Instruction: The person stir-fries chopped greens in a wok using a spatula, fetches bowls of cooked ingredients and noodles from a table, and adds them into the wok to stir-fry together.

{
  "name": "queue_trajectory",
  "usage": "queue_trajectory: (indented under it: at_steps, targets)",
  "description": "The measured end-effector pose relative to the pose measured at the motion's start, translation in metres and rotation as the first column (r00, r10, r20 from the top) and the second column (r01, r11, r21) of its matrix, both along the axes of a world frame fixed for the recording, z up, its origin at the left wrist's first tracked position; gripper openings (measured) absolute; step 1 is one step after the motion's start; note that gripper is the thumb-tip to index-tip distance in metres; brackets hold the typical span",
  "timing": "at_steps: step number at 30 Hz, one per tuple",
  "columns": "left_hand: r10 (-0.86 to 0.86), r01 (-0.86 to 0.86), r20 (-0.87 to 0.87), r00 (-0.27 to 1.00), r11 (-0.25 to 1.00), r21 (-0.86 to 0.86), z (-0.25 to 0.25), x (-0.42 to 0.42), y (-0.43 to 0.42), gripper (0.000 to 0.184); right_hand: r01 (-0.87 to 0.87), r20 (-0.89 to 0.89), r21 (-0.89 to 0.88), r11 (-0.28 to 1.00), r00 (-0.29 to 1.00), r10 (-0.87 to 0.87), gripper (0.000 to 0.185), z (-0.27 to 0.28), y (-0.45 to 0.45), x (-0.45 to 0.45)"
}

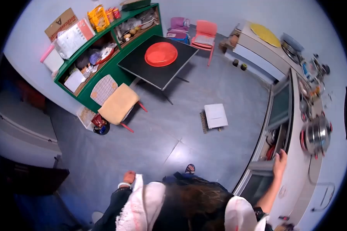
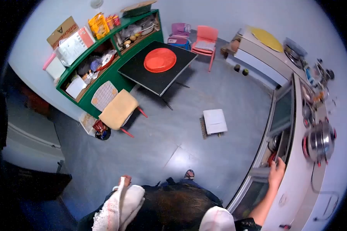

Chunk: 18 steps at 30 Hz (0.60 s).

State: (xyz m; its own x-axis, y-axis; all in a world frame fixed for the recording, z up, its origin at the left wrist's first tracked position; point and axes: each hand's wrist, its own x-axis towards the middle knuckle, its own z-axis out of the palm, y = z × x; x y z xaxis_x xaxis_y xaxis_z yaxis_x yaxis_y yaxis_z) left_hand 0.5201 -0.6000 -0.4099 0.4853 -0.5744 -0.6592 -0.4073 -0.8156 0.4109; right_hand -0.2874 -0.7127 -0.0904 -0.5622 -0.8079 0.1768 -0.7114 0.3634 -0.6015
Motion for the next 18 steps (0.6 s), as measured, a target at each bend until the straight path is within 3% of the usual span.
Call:
queue_trajectory:
  at_steps: [1, 4, 8, 11, 13, 14, 16, 18]
  targets:
    - [0.101, -0.107, -0.133, 0.986, 0.994, -0.038, -0.010, 0.002, 0.009, 0.028, -0.040, 0.022, 0.054, 0.998, 0.999, 0.039, 0.040, 0.004, -0.061, 0.027]
    - [0.245, -0.217, -0.188, 0.951, 0.964, 0.155, 0.018, -0.031, 0.003, 0.027, -0.272, 0.086, 0.022, 0.962, 0.959, 0.269, 0.042, -0.048, -0.231, 0.065]
    - [0.305, -0.223, -0.214, 0.928, 0.914, 0.338, 0.025, -0.064, -0.042, 0.026, -0.487, 0.215, 0.083, 0.869, 0.861, 0.462, 0.044, -0.090, -0.429, 0.178]
    - [0.258, -0.153, -0.211, 0.943, 0.897, 0.414, 0.008, -0.061, -0.102, 0.026, -0.647, 0.355, 0.147, 0.748, 0.740, 0.571, 0.046, -0.137, -0.538, 0.258]
    - [0.093, -0.001, -0.187, 0.978, 0.898, 0.441, -0.008, -0.043, -0.155, 0.026, -0.713, 0.417, 0.230, 0.663, 0.687, 0.595, 0.048, -0.189, -0.599, 0.294]
    - [-0.132, 0.190, -0.155, 0.979, 0.871, 0.453, -0.015, -0.028, -0.182, 0.026, -0.730, 0.424, 0.281, 0.624, 0.677, 0.602, 0.047, -0.208, -0.628, 0.306]
    - [-0.619, 0.558, 0.001, 0.785, 0.708, 0.433, -0.029, -0.004, -0.259, 0.026, -0.751, 0.461, 0.371, 0.547, 0.660, 0.593, 0.046, -0.233, -0.673, 0.333]
    - [-0.691, 0.612, 0.275, 0.669, 0.721, 0.324, -0.028, 0.013, -0.362, 0.026, -0.761, 0.583, 0.354, 0.544, 0.634, 0.507, 0.046, -0.255, -0.716, 0.347]
